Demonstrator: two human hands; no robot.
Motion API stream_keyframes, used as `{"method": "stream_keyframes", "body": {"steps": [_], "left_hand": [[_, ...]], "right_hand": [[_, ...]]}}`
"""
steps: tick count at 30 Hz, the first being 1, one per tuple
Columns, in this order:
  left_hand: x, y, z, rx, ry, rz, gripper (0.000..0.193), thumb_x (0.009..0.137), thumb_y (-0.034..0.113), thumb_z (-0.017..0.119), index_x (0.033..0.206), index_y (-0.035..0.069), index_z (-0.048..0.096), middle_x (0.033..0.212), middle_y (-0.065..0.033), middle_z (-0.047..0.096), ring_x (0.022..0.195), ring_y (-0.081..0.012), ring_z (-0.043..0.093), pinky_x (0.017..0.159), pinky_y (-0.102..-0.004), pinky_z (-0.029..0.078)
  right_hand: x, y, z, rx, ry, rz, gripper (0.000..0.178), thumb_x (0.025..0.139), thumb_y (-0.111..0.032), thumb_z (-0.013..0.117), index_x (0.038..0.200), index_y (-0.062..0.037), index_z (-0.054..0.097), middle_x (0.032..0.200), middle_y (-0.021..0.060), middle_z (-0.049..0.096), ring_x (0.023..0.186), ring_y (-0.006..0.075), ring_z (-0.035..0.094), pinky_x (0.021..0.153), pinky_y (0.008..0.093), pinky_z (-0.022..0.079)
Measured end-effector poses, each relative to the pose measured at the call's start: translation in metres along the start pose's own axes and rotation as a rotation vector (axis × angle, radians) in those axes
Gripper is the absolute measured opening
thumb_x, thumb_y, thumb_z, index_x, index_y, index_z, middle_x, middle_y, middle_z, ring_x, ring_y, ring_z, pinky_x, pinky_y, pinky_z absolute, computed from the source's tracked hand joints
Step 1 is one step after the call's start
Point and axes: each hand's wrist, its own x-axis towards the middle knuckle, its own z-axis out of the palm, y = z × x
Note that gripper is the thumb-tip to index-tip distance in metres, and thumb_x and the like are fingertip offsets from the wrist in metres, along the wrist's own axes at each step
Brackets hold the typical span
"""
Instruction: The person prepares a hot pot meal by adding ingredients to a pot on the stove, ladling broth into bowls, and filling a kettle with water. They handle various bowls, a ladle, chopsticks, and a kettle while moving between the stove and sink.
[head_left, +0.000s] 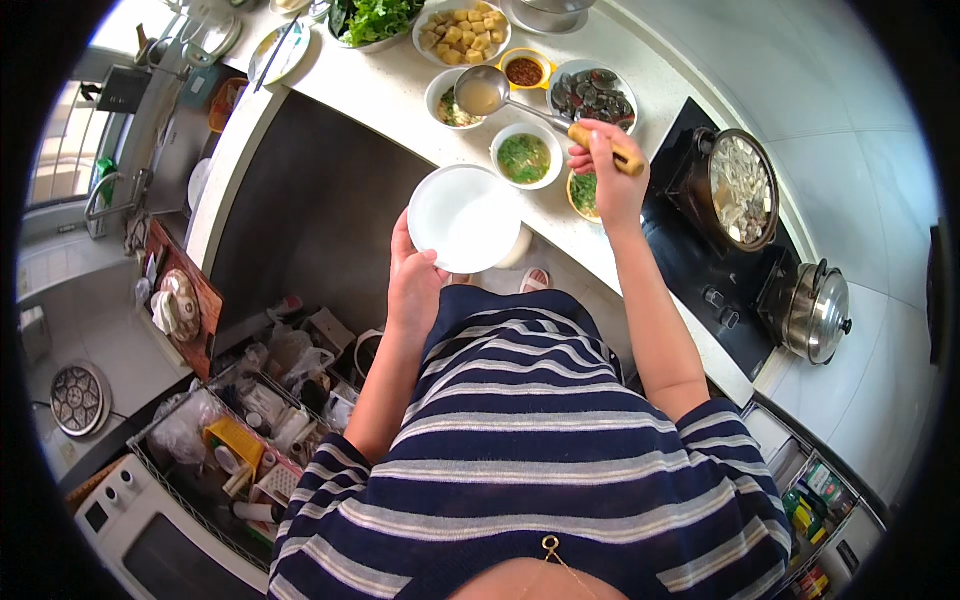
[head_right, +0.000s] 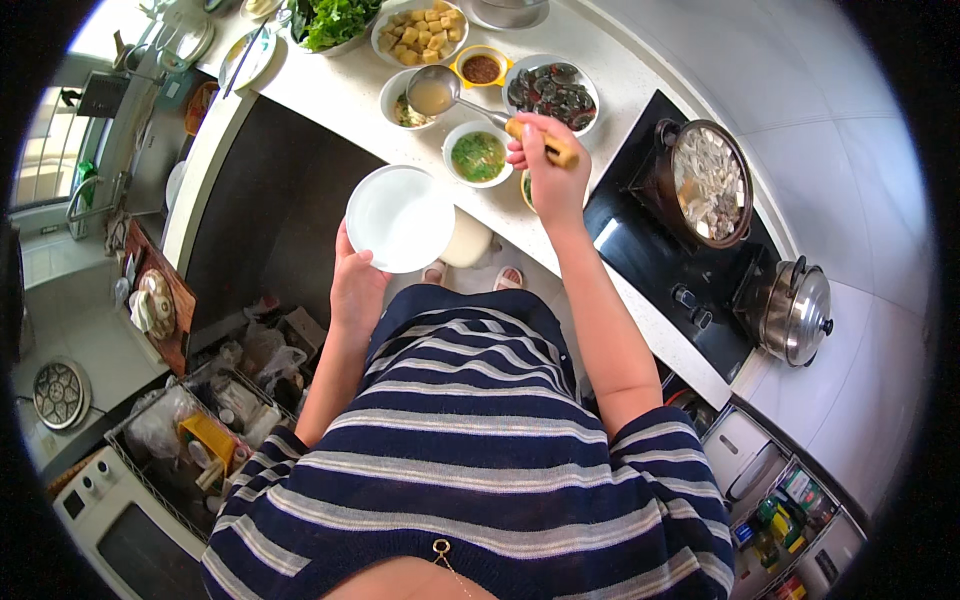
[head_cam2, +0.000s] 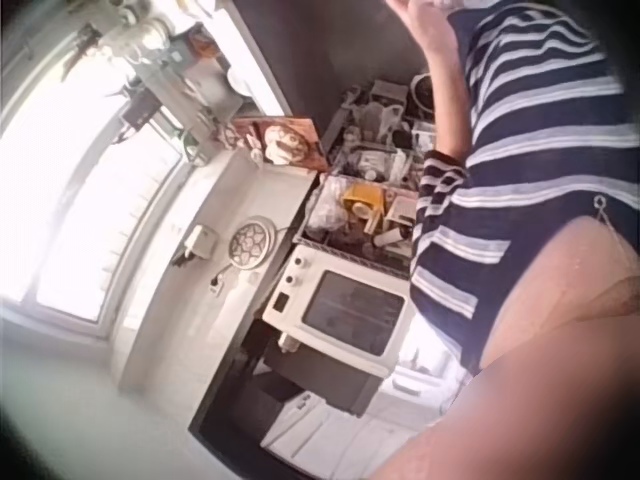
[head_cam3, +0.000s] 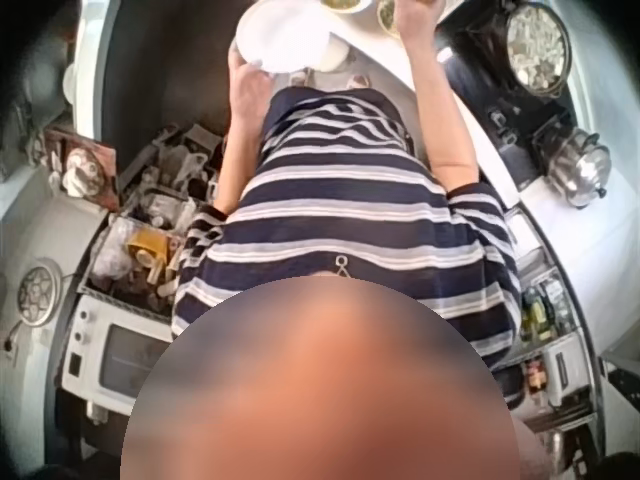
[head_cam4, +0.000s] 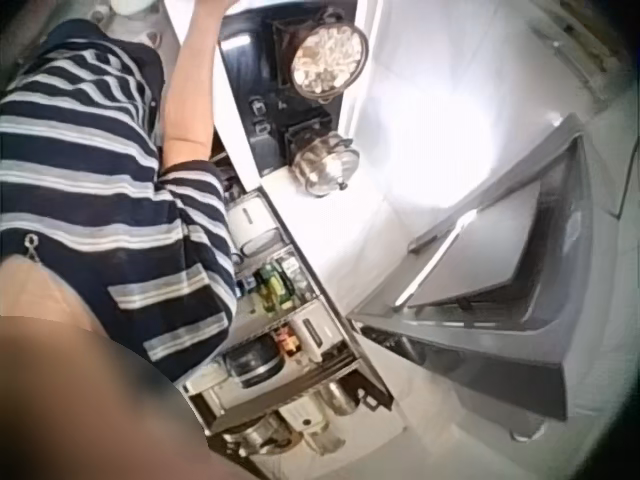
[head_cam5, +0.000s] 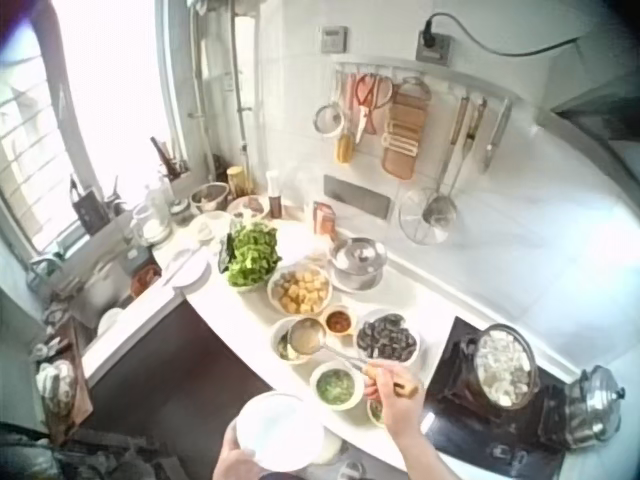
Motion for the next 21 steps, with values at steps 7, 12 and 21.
{"method": "stream_keyframes", "body": {"steps": [7, 12, 21], "left_hand": [[0.043, 0.043, -0.027, 0.092, -0.100, -0.098, 0.076, 0.082, 0.011, 0.056, 0.152, 0.011, 0.028, 0.137, -0.0145, 0.050, 0.123, -0.0248, 0.056, 0.100, -0.0390, 0.049], [0.062, 0.057, -0.034, 0.138, -0.154, -0.148, 0.075, 0.082, 0.011, 0.055, 0.152, 0.011, 0.027, 0.138, -0.0152, 0.050, 0.125, -0.0257, 0.055, 0.101, -0.0393, 0.049], [0.079, 0.049, -0.024, 0.157, -0.233, -0.151, 0.075, 0.082, 0.011, 0.054, 0.152, 0.009, 0.026, 0.140, -0.0165, 0.048, 0.127, -0.0278, 0.054, 0.103, -0.0414, 0.049]], "right_hand": [[-0.013, -0.020, 0.029, -0.581, -0.198, -0.444, 0.029, 0.085, -0.005, 0.068, 0.113, -0.0041, 0.069, 0.093, 0.0135, 0.068, 0.083, 0.0266, 0.067, 0.075, 0.0331, 0.053], [-0.034, -0.043, 0.044, -0.719, -0.237, -0.474, 0.030, 0.083, -0.003, 0.067, 0.112, -0.0051, 0.070, 0.096, 0.0136, 0.067, 0.086, 0.0275, 0.065, 0.077, 0.0324, 0.052], [-0.055, -0.005, 0.033, 0.020, 0.166, -0.077, 0.028, 0.101, -0.015, 0.056, 0.120, 0.0040, 0.065, 0.097, 0.0119, 0.070, 0.079, 0.0146, 0.069, 0.073, 0.0252, 0.058]]}}
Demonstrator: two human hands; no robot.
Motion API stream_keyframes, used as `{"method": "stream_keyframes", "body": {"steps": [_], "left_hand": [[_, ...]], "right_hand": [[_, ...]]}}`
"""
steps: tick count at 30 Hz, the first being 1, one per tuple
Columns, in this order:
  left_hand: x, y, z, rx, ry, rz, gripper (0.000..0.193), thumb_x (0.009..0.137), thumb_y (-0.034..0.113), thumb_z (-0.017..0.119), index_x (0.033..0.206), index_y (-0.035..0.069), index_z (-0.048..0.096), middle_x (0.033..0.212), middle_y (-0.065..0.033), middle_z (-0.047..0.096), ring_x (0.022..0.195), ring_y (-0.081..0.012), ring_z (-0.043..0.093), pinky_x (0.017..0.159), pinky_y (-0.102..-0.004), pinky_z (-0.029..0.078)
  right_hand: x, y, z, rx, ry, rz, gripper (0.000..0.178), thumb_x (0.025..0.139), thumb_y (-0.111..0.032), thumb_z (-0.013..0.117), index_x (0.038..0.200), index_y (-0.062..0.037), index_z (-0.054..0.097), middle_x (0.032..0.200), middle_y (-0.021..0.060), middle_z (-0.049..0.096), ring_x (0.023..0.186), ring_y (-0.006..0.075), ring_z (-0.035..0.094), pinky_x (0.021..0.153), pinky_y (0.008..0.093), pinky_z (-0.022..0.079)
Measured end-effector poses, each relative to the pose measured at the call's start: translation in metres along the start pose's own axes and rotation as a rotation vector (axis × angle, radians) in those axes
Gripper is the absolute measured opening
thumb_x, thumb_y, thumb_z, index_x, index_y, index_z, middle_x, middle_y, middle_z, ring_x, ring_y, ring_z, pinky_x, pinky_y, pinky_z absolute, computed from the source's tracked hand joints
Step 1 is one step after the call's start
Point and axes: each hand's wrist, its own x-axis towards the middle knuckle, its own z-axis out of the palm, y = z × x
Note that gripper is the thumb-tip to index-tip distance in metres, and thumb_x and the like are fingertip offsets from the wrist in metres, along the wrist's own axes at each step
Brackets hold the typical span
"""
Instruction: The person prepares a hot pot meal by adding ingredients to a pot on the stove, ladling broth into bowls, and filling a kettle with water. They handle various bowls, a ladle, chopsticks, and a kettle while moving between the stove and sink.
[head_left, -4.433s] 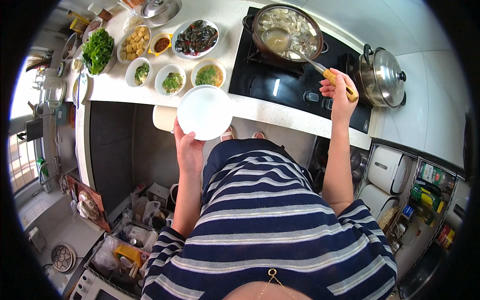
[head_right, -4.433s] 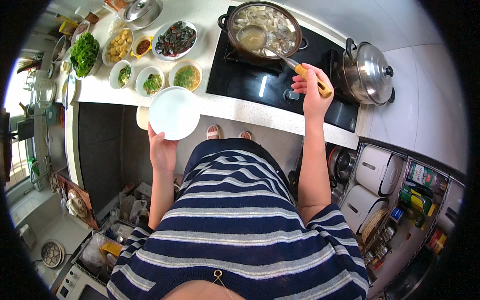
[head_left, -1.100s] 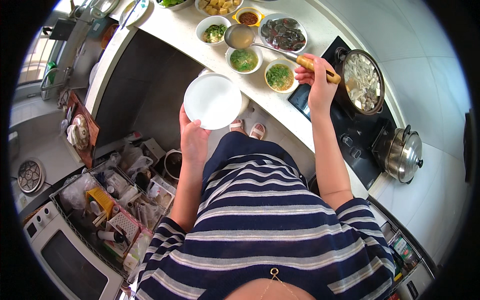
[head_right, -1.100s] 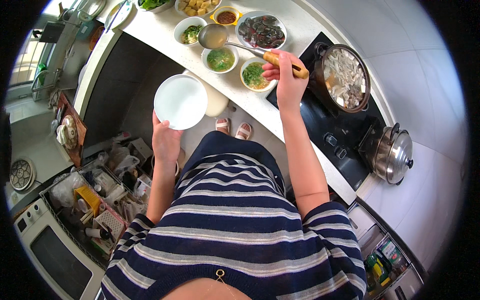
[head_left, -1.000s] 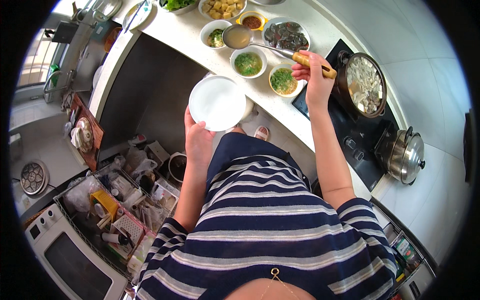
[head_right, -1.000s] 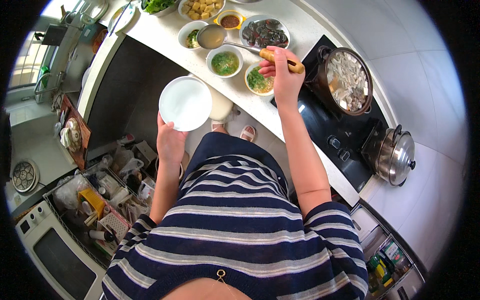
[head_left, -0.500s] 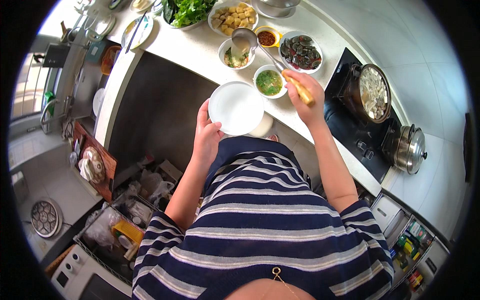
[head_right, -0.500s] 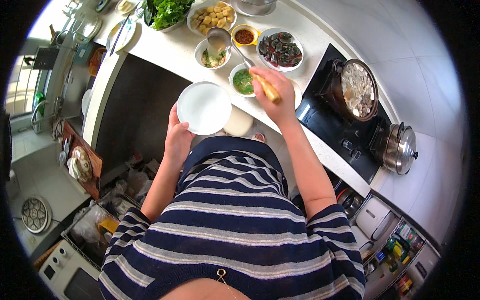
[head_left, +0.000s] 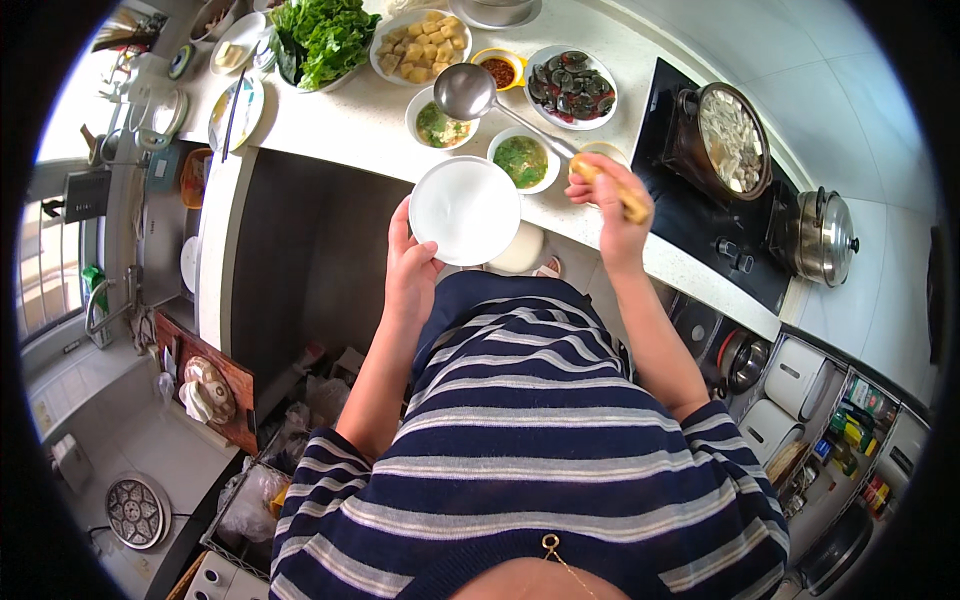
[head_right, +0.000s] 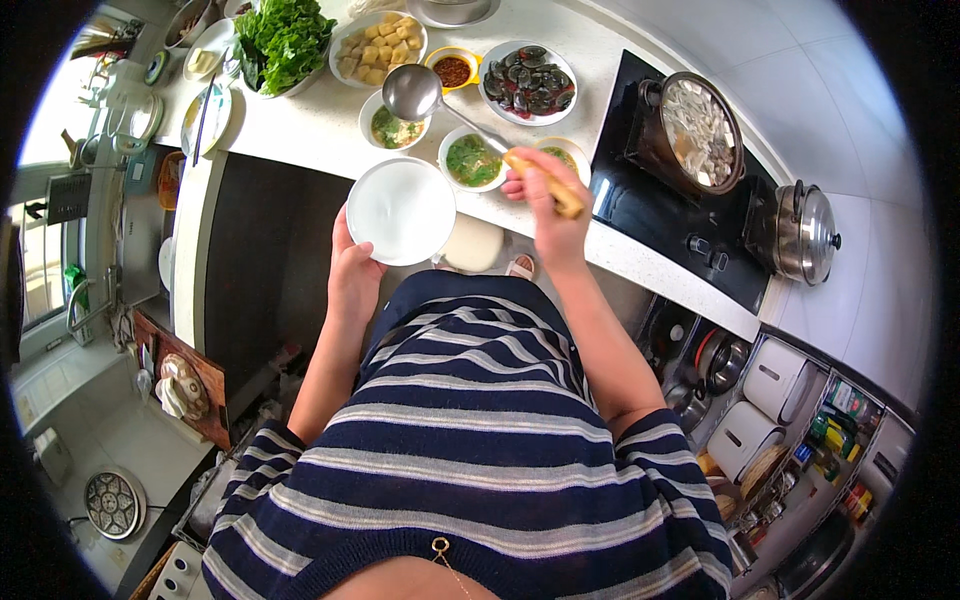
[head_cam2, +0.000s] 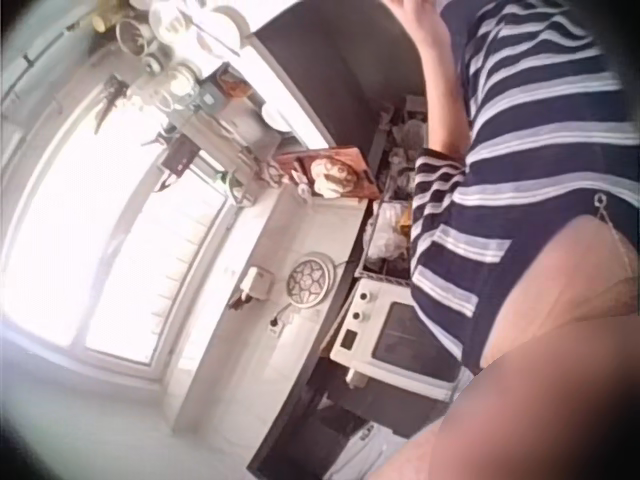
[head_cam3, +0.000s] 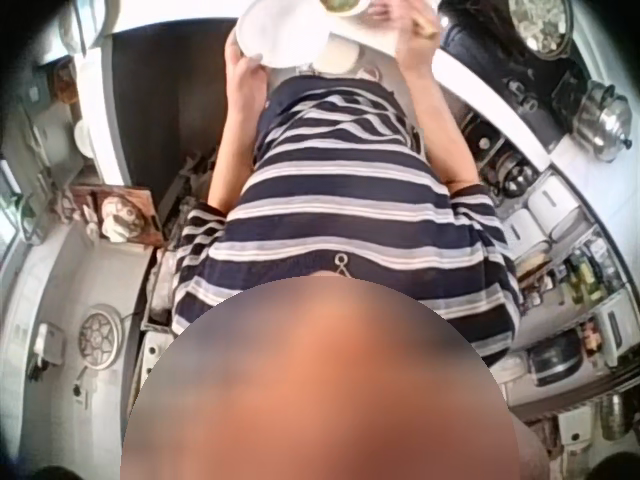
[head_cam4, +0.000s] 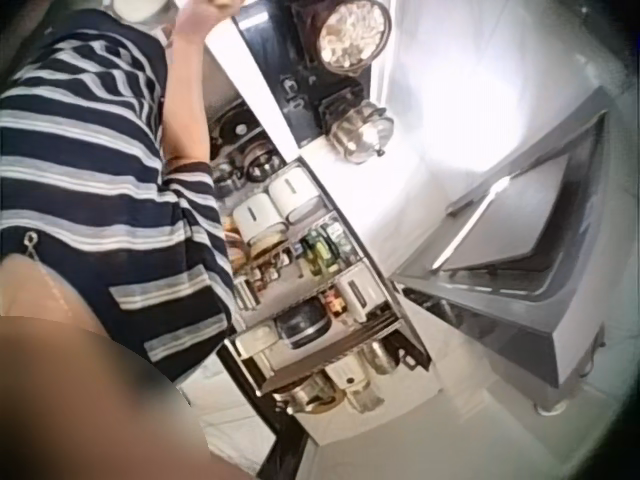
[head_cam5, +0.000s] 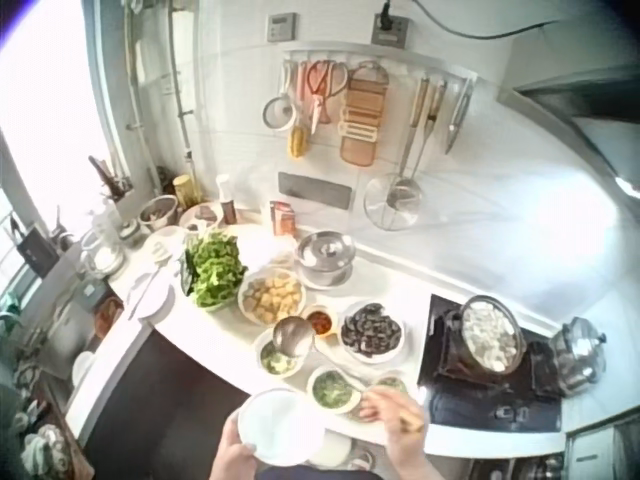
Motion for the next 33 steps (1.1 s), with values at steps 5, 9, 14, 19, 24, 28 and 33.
{"method": "stream_keyframes", "body": {"steps": [5, 9, 14, 19, 24, 28, 33], "left_hand": [[0.004, -0.010, 0.018, 0.018, -0.034, -0.008, 0.077, 0.081, 0.013, 0.055, 0.152, 0.008, 0.026, 0.143, -0.0170, 0.046, 0.128, -0.0287, 0.053, 0.103, -0.0433, 0.049], [0.006, -0.022, 0.041, 0.011, -0.055, -0.024, 0.077, 0.081, 0.014, 0.057, 0.152, 0.009, 0.027, 0.144, -0.0147, 0.045, 0.128, -0.0276, 0.052, 0.102, -0.0418, 0.049], [0.010, -0.041, 0.074, 0.015, -0.092, -0.052, 0.077, 0.081, 0.016, 0.058, 0.152, 0.010, 0.028, 0.144, -0.0121, 0.045, 0.128, -0.0261, 0.052, 0.102, -0.0398, 0.048], [0.011, -0.060, 0.115, 0.037, -0.146, -0.113, 0.080, 0.080, 0.016, 0.059, 0.153, 0.012, 0.027, 0.145, -0.0113, 0.045, 0.130, -0.0262, 0.050, 0.103, -0.0405, 0.047], [0.010, -0.082, 0.146, 0.036, -0.185, -0.136, 0.082, 0.078, 0.018, 0.060, 0.154, 0.012, 0.027, 0.146, -0.0112, 0.044, 0.131, -0.0270, 0.049, 0.104, -0.0410, 0.048], [0.003, -0.096, 0.165, 0.021, -0.174, -0.139, 0.084, 0.078, 0.018, 0.060, 0.154, 0.011, 0.027, 0.147, -0.0120, 0.043, 0.132, -0.0278, 0.049, 0.104, -0.0413, 0.048], [-0.004, -0.111, 0.172, 0.041, -0.156, -0.137, 0.085, 0.077, 0.018, 0.060, 0.155, 0.010, 0.026, 0.147, -0.0130, 0.042, 0.131, -0.0281, 0.050, 0.103, -0.0408, 0.049]], "right_hand": [[-0.003, -0.007, -0.078, 0.284, 0.384, 0.098, 0.043, 0.103, -0.035, 0.049, 0.118, 0.0028, 0.063, 0.088, 0.0143, 0.070, 0.070, 0.0166, 0.066, 0.063, 0.0248, 0.054], [-0.022, -0.048, -0.144, 0.183, 0.581, -0.047, 0.046, 0.103, -0.037, 0.046, 0.119, 0.0031, 0.062, 0.085, 0.0149, 0.069, 0.066, 0.0159, 0.062, 0.060, 0.0244, 0.049], [-0.040, -0.087, -0.203, -0.245, 0.764, -0.242, 0.042, 0.103, -0.030, 0.045, 0.115, 0.0059, 0.064, 0.085, 0.0174, 0.070, 0.063, 0.0172, 0.063, 0.058, 0.0253, 0.049], [-0.055, -0.095, -0.254, -0.444, 0.794, -0.226, 0.033, 0.103, -0.021, 0.048, 0.113, 0.0049, 0.066, 0.085, 0.0159, 0.071, 0.063, 0.0160, 0.065, 0.057, 0.0232, 0.050], [-0.062, -0.088, -0.278, -0.406, 0.756, -0.164, 0.031, 0.102, -0.020, 0.050, 0.111, 0.0033, 0.068, 0.081, 0.0137, 0.071, 0.061, 0.0139, 0.065, 0.056, 0.0223, 0.050], [-0.057, -0.082, -0.288, -0.350, 0.689, -0.155, 0.029, 0.102, -0.020, 0.051, 0.110, 0.0029, 0.068, 0.080, 0.0126, 0.070, 0.061, 0.0131, 0.064, 0.056, 0.0219, 0.050], [-0.050, -0.080, -0.299, -0.311, 0.619, -0.103, 0.026, 0.102, -0.018, 0.053, 0.109, 0.0023, 0.068, 0.079, 0.0105, 0.069, 0.061, 0.0124, 0.064, 0.056, 0.0217, 0.050]]}}
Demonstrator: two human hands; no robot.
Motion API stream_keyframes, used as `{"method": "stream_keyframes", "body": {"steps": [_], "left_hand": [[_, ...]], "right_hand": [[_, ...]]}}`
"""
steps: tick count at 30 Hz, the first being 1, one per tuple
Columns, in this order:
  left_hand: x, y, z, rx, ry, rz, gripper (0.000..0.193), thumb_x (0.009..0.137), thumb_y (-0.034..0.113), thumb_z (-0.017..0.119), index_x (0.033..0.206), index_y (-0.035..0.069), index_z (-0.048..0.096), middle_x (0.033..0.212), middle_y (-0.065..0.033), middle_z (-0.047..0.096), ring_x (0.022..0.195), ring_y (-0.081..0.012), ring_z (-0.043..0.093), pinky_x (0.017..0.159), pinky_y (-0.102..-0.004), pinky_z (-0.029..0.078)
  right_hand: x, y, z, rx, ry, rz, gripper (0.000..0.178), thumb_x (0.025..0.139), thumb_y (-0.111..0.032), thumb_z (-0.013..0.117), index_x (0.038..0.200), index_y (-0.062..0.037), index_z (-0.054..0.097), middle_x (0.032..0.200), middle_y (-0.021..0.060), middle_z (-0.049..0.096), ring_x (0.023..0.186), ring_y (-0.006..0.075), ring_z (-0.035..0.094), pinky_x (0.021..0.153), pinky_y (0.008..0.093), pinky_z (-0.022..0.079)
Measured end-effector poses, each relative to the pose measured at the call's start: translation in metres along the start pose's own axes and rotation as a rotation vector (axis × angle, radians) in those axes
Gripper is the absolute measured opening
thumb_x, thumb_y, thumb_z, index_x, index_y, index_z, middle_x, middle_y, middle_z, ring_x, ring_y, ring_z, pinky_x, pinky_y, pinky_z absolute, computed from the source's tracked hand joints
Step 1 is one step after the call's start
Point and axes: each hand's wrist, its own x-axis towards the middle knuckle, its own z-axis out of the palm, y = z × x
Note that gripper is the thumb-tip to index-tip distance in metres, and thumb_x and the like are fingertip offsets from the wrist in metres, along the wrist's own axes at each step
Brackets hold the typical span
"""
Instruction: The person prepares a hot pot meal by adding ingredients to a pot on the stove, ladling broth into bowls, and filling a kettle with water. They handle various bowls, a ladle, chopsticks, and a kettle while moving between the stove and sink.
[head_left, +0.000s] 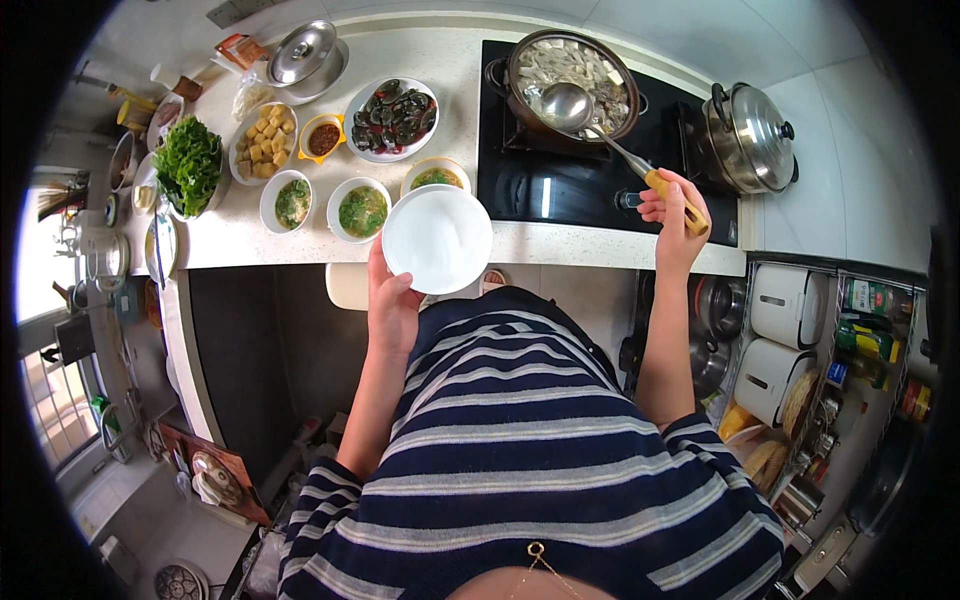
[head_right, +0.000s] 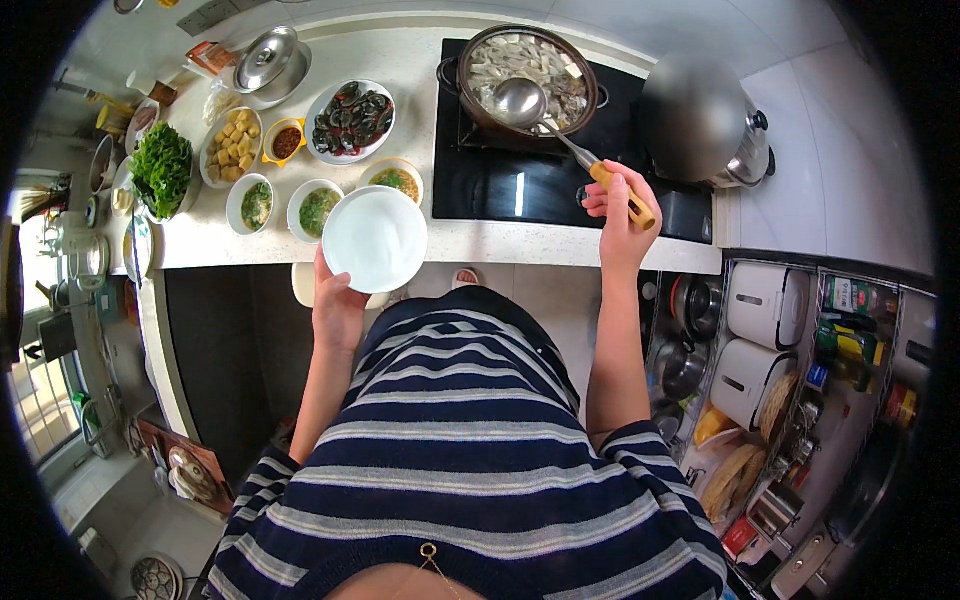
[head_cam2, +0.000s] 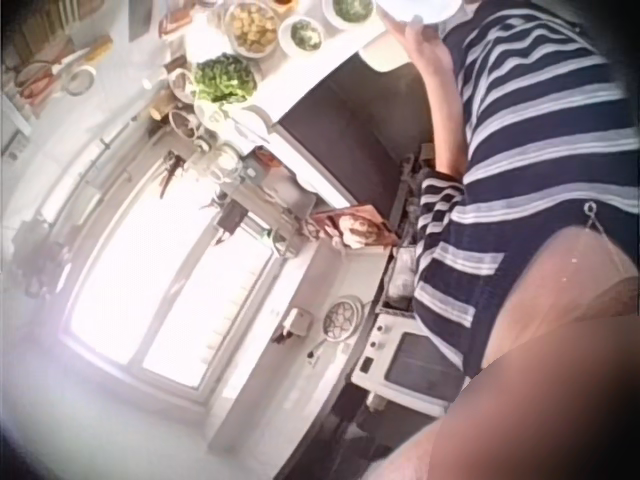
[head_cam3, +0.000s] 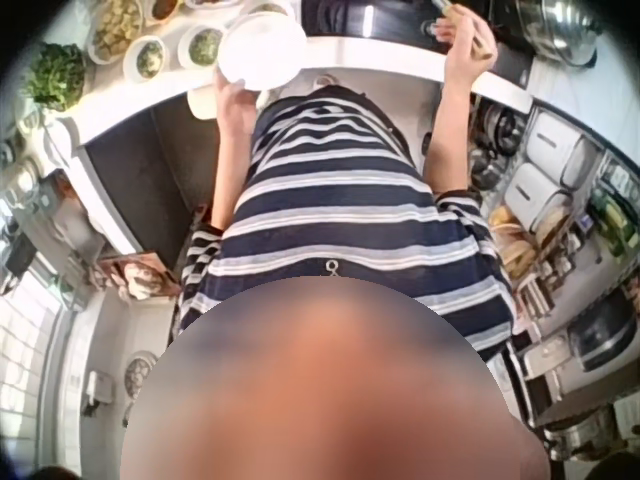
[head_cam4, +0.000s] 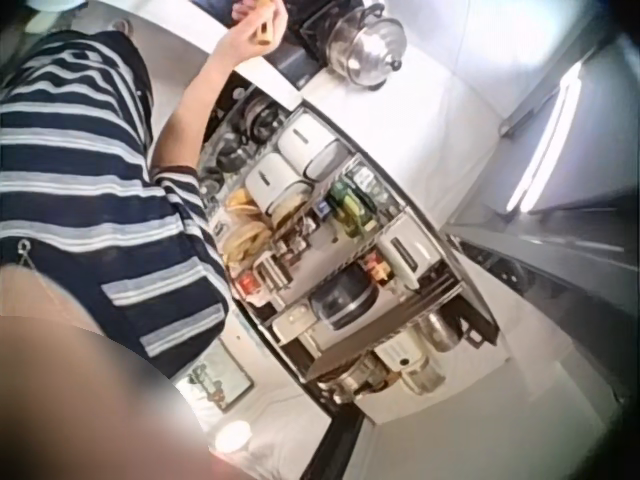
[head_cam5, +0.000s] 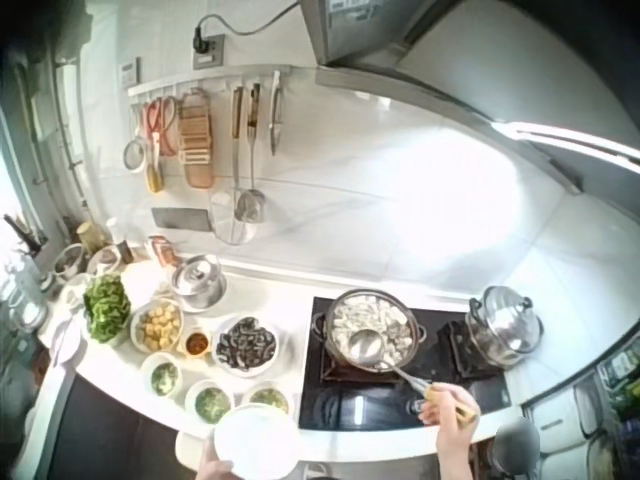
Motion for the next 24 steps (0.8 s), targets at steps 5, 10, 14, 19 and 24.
{"method": "stream_keyframes", "body": {"steps": [5, 10, 14, 19, 24], "left_hand": [[-0.009, -0.005, 0.003, 0.015, 0.034, -0.001, 0.084, 0.078, 0.018, 0.059, 0.155, 0.010, 0.026, 0.147, -0.0131, 0.043, 0.131, -0.0277, 0.050, 0.101, -0.0407, 0.050], [-0.015, -0.004, -0.003, -0.003, 0.053, 0.001, 0.086, 0.077, 0.021, 0.065, 0.154, 0.015, 0.029, 0.146, -0.0110, 0.044, 0.132, -0.0290, 0.049, 0.106, -0.0452, 0.046], [-0.019, 0.001, -0.010, -0.007, 0.060, 0.022, 0.083, 0.078, 0.021, 0.063, 0.153, 0.014, 0.030, 0.146, -0.0108, 0.045, 0.130, -0.0282, 0.051, 0.104, -0.0439, 0.048], [-0.023, 0.014, -0.019, -0.004, 0.066, 0.038, 0.082, 0.080, 0.018, 0.058, 0.154, 0.012, 0.026, 0.146, -0.0121, 0.043, 0.128, -0.0266, 0.052, 0.099, -0.0399, 0.050], [-0.026, 0.024, -0.035, -0.026, 0.078, 0.046, 0.080, 0.079, 0.016, 0.058, 0.153, 0.013, 0.028, 0.143, -0.0106, 0.045, 0.124, -0.0245, 0.054, 0.098, -0.0373, 0.049]], "right_hand": [[0.010, 0.002, -0.004, 0.028, 0.000, 0.048, 0.028, 0.102, -0.021, 0.055, 0.109, 0.0017, 0.068, 0.077, 0.0105, 0.069, 0.060, 0.0120, 0.063, 0.056, 0.0214, 0.049], [0.017, -0.001, -0.008, 0.033, 0.026, 0.036, 0.030, 0.102, -0.023, 0.055, 0.109, 0.0027, 0.068, 0.077, 0.0116, 0.069, 0.059, 0.0126, 0.064, 0.054, 0.0212, 0.049], [0.020, -0.010, -0.014, 0.028, 0.088, 0.023, 0.033, 0.103, -0.026, 0.054, 0.108, 0.0033, 0.068, 0.077, 0.0128, 0.070, 0.058, 0.0133, 0.064, 0.054, 0.0214, 0.049], [0.020, -0.028, -0.017, -0.003, 0.160, 0.039, 0.035, 0.102, -0.028, 0.052, 0.108, 0.0032, 0.068, 0.078, 0.0136, 0.070, 0.057, 0.0135, 0.063, 0.052, 0.0216, 0.048], [0.015, -0.044, -0.014, 0.041, 0.104, 0.014, 0.042, 0.102, -0.033, 0.049, 0.111, 0.0047, 0.066, 0.078, 0.0146, 0.069, 0.057, 0.0145, 0.061, 0.053, 0.0229, 0.047]]}}
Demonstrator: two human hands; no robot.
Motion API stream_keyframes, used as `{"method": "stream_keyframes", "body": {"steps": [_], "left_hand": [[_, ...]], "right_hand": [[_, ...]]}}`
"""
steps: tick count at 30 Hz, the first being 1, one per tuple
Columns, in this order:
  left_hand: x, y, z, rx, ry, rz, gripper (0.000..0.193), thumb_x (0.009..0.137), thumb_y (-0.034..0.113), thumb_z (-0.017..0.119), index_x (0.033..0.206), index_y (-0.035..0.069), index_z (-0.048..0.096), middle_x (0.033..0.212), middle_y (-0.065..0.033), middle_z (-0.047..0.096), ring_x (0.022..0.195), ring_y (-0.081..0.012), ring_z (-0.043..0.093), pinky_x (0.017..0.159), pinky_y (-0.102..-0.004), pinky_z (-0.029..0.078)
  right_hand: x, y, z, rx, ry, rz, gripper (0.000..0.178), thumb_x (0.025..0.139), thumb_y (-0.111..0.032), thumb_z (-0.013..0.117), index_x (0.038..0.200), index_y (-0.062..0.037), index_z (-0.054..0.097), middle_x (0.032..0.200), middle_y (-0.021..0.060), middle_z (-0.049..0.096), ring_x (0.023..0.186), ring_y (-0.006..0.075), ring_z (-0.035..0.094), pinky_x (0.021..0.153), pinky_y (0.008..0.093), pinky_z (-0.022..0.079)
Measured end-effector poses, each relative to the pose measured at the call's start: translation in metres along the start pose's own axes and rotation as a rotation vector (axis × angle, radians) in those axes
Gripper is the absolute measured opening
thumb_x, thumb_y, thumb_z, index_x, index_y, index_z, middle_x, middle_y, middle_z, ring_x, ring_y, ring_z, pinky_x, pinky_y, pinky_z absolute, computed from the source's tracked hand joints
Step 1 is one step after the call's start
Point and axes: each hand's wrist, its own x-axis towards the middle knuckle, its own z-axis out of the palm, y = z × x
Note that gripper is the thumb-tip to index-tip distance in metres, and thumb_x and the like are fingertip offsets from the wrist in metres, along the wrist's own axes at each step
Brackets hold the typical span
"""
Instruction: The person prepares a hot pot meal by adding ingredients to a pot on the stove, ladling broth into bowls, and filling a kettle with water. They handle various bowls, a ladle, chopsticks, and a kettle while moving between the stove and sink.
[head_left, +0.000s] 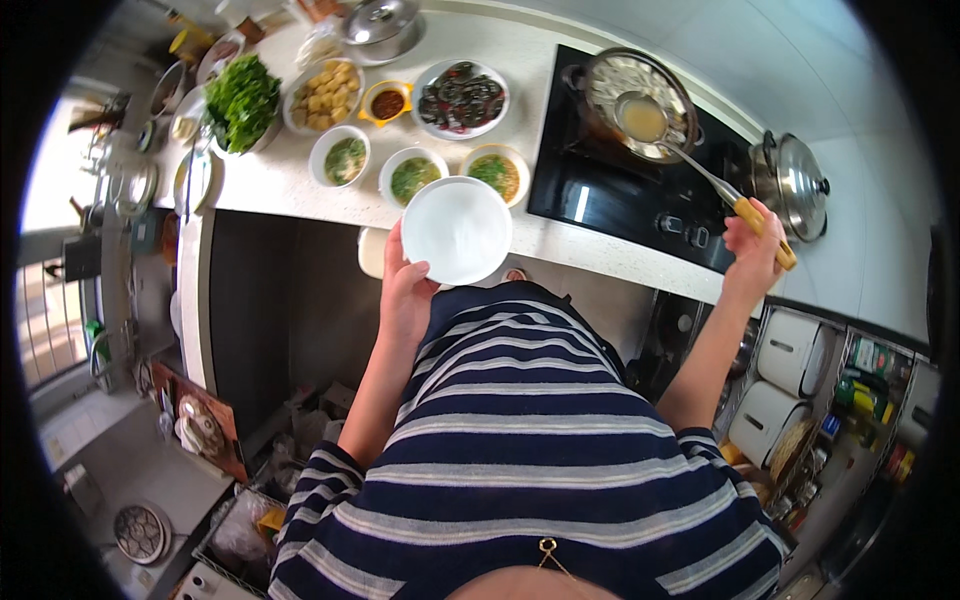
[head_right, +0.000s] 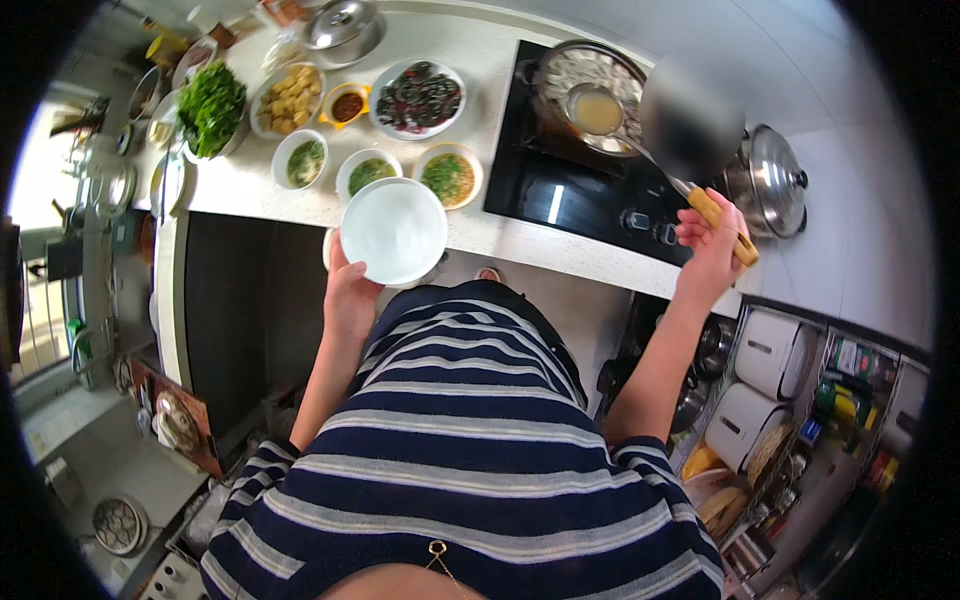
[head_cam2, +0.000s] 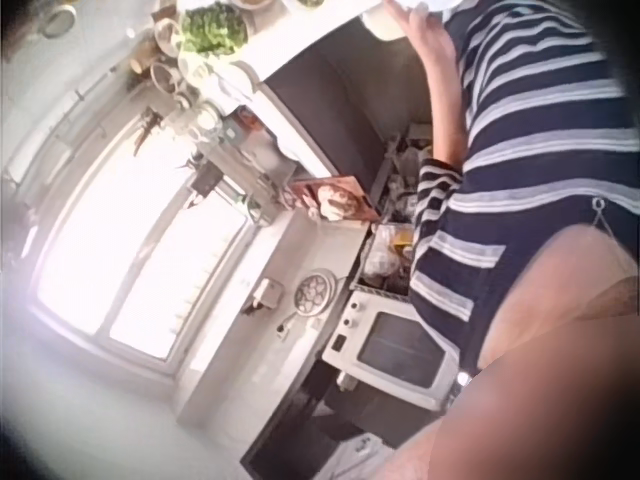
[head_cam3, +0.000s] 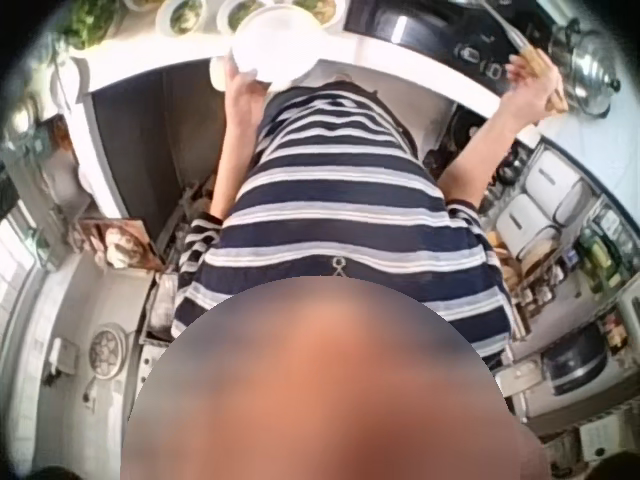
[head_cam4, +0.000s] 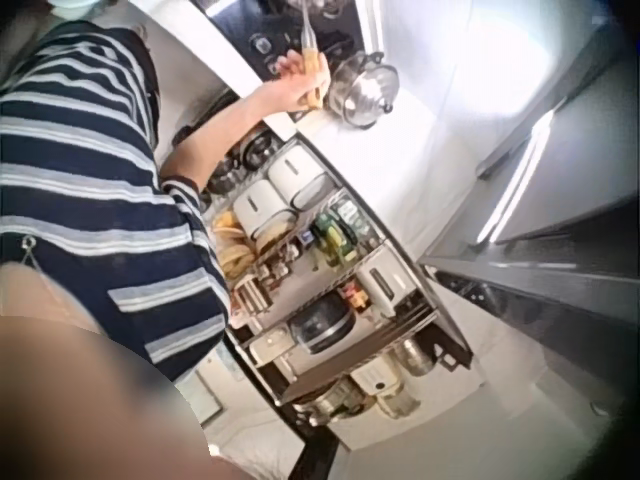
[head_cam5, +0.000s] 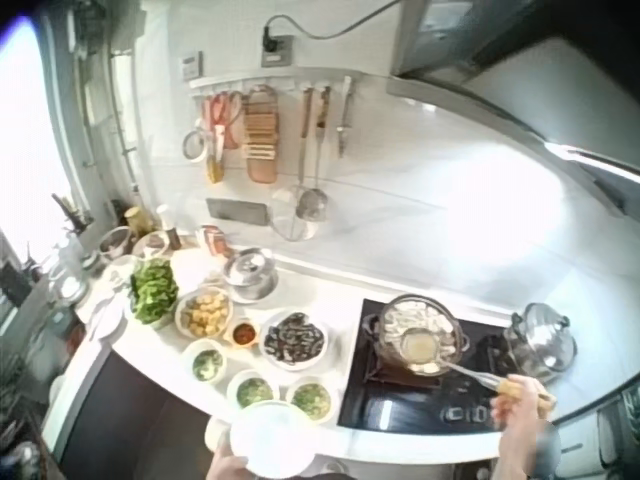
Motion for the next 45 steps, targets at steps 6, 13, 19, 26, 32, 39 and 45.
{"method": "stream_keyframes", "body": {"steps": [6, 13, 19, 26, 32, 39, 45], "left_hand": [[-0.006, 0.013, -0.026, -0.059, 0.009, 0.024, 0.079, 0.080, 0.013, 0.057, 0.153, 0.013, 0.028, 0.142, -0.0116, 0.048, 0.124, -0.0234, 0.054, 0.098, -0.0361, 0.049], [-0.019, 0.032, -0.065, -0.065, 0.083, 0.098, 0.076, 0.081, 0.012, 0.055, 0.152, 0.012, 0.029, 0.144, -0.0139, 0.045, 0.129, -0.0261, 0.051, 0.103, -0.0391, 0.047], [-0.027, 0.054, -0.100, -0.076, 0.145, 0.138, 0.074, 0.081, 0.010, 0.054, 0.151, 0.009, 0.029, 0.146, -0.0145, 0.043, 0.134, -0.0274, 0.048, 0.107, -0.0407, 0.045], [-0.026, 0.067, -0.136, -0.064, 0.196, 0.199, 0.078, 0.081, 0.022, 0.061, 0.151, 0.010, 0.030, 0.147, -0.0136, 0.042, 0.134, -0.0296, 0.047, 0.108, -0.0448, 0.044], [-0.022, 0.071, -0.157, -0.114, 0.238, 0.212, 0.076, 0.081, 0.018, 0.060, 0.150, 0.011, 0.030, 0.146, -0.0128, 0.043, 0.134, -0.0288, 0.047, 0.107, -0.0430, 0.045], [-0.020, 0.076, -0.160, -0.172, 0.222, 0.216, 0.074, 0.082, 0.012, 0.058, 0.151, 0.012, 0.030, 0.147, -0.0116, 0.042, 0.135, -0.0273, 0.046, 0.108, -0.0427, 0.044], [-0.017, 0.076, -0.150, -0.100, 0.217, 0.206, 0.076, 0.080, 0.021, 0.062, 0.149, 0.012, 0.032, 0.146, -0.0127, 0.043, 0.134, -0.0301, 0.047, 0.107, -0.0454, 0.045]], "right_hand": [[-0.013, -0.007, 0.047, 0.094, -0.185, 0.104, 0.045, 0.102, -0.035, 0.048, 0.113, 0.0050, 0.066, 0.080, 0.0156, 0.069, 0.058, 0.0143, 0.060, 0.052, 0.0221, 0.044], [-0.061, 0.026, 0.162, 0.236, -0.390, 0.264, 0.039, 0.100, -0.032, 0.053, 0.111, 0.0031, 0.067, 0.075, 0.0162, 0.069, 0.053, 0.0141, 0.062, 0.049, 0.0216, 0.045], [-0.109, 0.039, 0.256, 0.322, -0.556, 0.314, 0.031, 0.098, -0.027, 0.058, 0.105, 0.0023, 0.068, 0.075, 0.0140, 0.070, 0.054, 0.0132, 0.064, 0.051, 0.0214, 0.049], [-0.143, 0.038, 0.312, 0.155, -0.754, 0.112, 0.025, 0.101, -0.021, 0.058, 0.108, 0.0000, 0.070, 0.078, 0.0094, 0.070, 0.061, 0.0092, 0.065, 0.056, 0.0199, 0.051], [-0.158, 0.035, 0.320, 0.030, -0.837, -0.234, 0.022, 0.100, -0.013, 0.058, 0.112, 0.0017, 0.069, 0.083, 0.0102, 0.070, 0.067, 0.0090, 0.066, 0.061, 0.0202, 0.053], [-0.154, 0.036, 0.315, 0.130, -0.719, 0.067, 0.024, 0.101, -0.019, 0.057, 0.108, 0.0004, 0.070, 0.080, 0.0107, 0.070, 0.063, 0.0115, 0.066, 0.057, 0.0221, 0.053], [-0.137, 0.053, 0.303, 0.325, -0.583, 0.368, 0.037, 0.099, -0.030, 0.056, 0.108, 0.0053, 0.066, 0.078, 0.0166, 0.071, 0.058, 0.0159, 0.067, 0.055, 0.0230, 0.053]]}}
